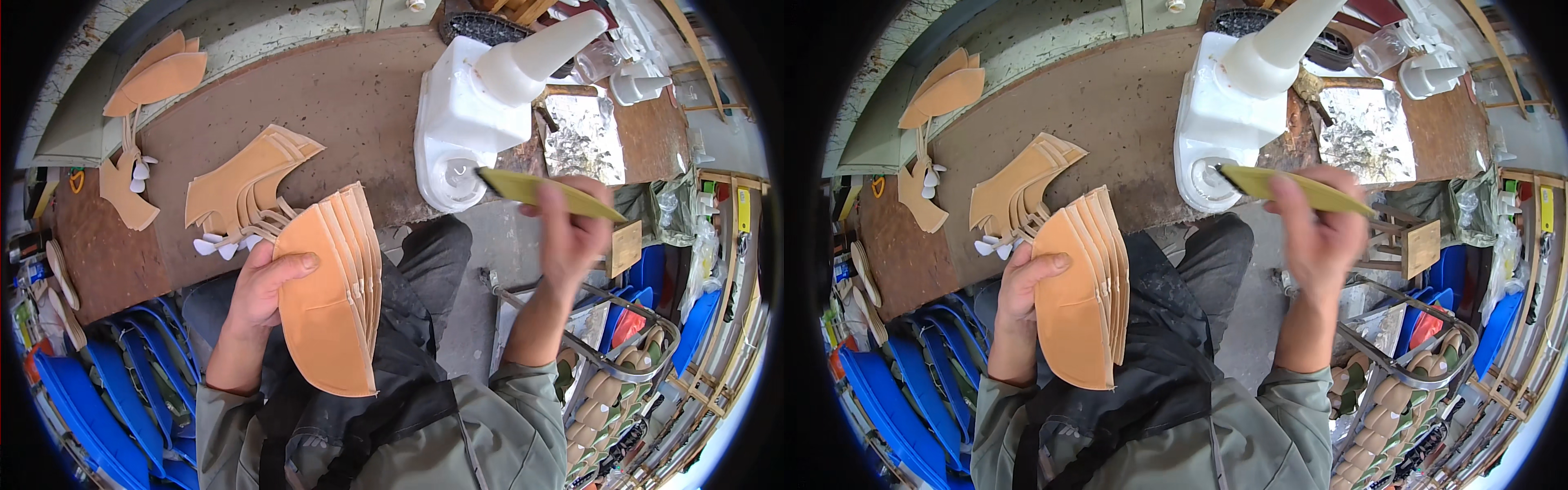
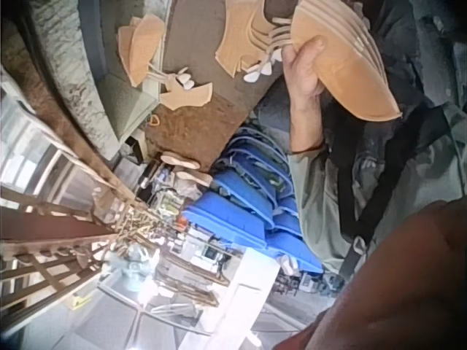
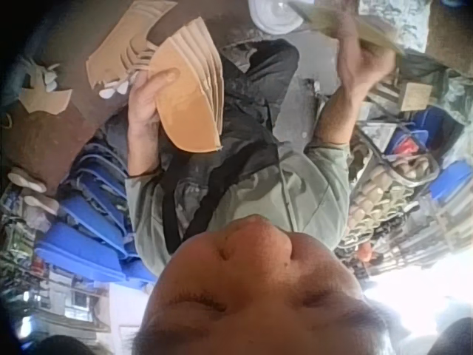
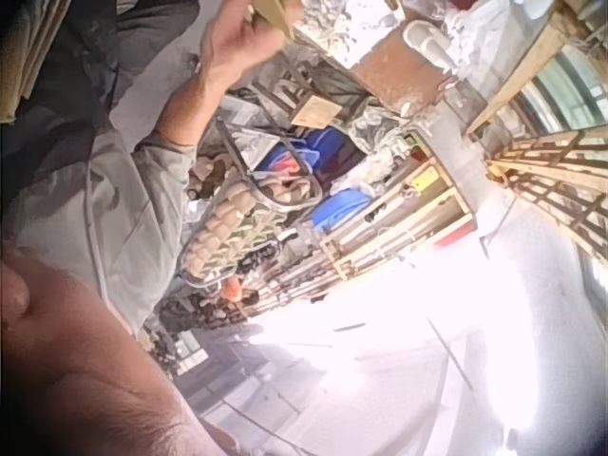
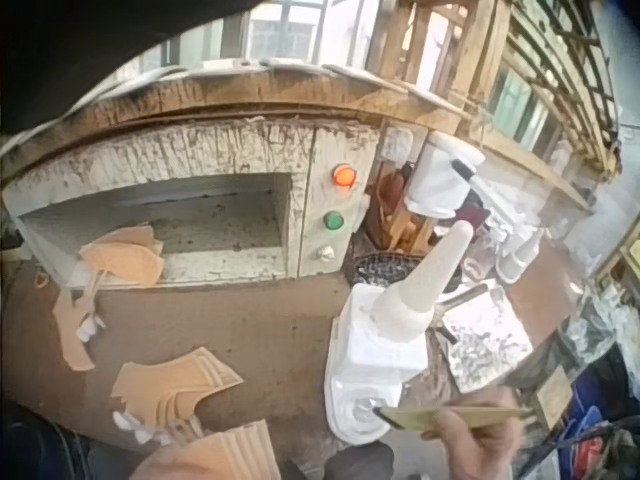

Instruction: Applying glue or dye to the edges of leather shoe upper components using a small brush at a workshop station.

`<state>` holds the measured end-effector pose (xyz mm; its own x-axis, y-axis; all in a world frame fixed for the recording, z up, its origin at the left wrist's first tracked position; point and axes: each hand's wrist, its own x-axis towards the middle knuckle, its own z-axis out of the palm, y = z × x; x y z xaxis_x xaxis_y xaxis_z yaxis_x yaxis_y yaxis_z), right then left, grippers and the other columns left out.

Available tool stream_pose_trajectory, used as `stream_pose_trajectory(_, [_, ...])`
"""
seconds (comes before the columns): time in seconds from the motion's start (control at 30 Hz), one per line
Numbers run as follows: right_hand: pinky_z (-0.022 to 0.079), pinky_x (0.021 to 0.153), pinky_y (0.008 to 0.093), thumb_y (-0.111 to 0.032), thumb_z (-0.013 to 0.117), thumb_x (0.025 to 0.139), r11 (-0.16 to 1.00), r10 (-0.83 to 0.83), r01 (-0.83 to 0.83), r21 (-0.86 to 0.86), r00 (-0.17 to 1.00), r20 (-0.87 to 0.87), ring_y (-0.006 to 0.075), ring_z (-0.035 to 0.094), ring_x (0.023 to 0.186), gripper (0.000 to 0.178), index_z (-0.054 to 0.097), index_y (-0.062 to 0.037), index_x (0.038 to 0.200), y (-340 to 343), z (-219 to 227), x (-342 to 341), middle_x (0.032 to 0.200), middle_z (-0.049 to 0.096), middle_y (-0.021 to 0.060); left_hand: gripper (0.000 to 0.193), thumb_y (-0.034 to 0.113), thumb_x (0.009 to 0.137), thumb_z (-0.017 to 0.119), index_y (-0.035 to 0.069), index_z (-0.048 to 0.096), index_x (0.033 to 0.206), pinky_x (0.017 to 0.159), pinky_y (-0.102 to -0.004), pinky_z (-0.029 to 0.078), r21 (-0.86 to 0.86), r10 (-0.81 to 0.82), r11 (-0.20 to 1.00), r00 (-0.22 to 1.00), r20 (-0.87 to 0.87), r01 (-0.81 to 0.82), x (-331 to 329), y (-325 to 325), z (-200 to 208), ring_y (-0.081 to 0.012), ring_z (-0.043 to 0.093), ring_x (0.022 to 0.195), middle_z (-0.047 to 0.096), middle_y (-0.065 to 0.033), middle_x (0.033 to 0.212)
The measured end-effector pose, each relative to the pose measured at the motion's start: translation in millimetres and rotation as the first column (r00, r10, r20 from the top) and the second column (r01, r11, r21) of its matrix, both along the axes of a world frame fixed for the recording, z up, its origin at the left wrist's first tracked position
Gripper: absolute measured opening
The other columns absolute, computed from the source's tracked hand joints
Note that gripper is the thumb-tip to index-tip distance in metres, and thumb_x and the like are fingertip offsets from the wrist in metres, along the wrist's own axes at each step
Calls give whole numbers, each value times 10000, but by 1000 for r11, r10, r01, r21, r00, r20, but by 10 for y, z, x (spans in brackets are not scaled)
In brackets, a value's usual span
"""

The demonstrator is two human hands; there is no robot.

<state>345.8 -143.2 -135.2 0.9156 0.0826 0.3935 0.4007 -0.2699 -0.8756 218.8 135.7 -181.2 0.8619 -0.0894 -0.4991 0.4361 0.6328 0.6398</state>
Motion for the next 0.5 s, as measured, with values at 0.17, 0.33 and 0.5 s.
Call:
stream_pose_trajectory(0.17, [501, 550, 225, 48, 655, 763, 991, 44, -55, 124, 995, 88, 163, 626, 664, 261, 604, 34, 1019, -100, -92, -24, 849, 630, 136, 268, 30, 819, 538, -68, 569, 1067, 695, -285, 519, -4, -32, 999, 999, 1, 32, 42, -12, 2, -182, 647, 818, 648, -126, 938])
stream_pose_trajectory(0.33, [479, 664, 270, 39, 693, 706, 879, 204, -199, -433, 978, -35, 173, 607, 756, 221, 672, -12, 920, -42, -366, -126, 838, 638, 94, 275, 29, 816, 536, -74, 565, 1070, 694, -283, 519, -9, -42, 999, 999, -13, 41, 37, 24, 28, -181, 647, 810, 647, -124, 934])
stream_pose_trajectory(0.5, [471, 654, 262, 25, 682, 721, 892, 227, -207, -402, 974, 2, 170, 601, 746, 150, 667, 5, 869, -28, -214, -139, 813, 632, 94, 284, 28, 812, 535, -80, 560, 1073, 693, -282, 520, -17, -32, 999, 999, -13, 31, 20, 45, 75, -187, 649, 808, 647, -132, 931])
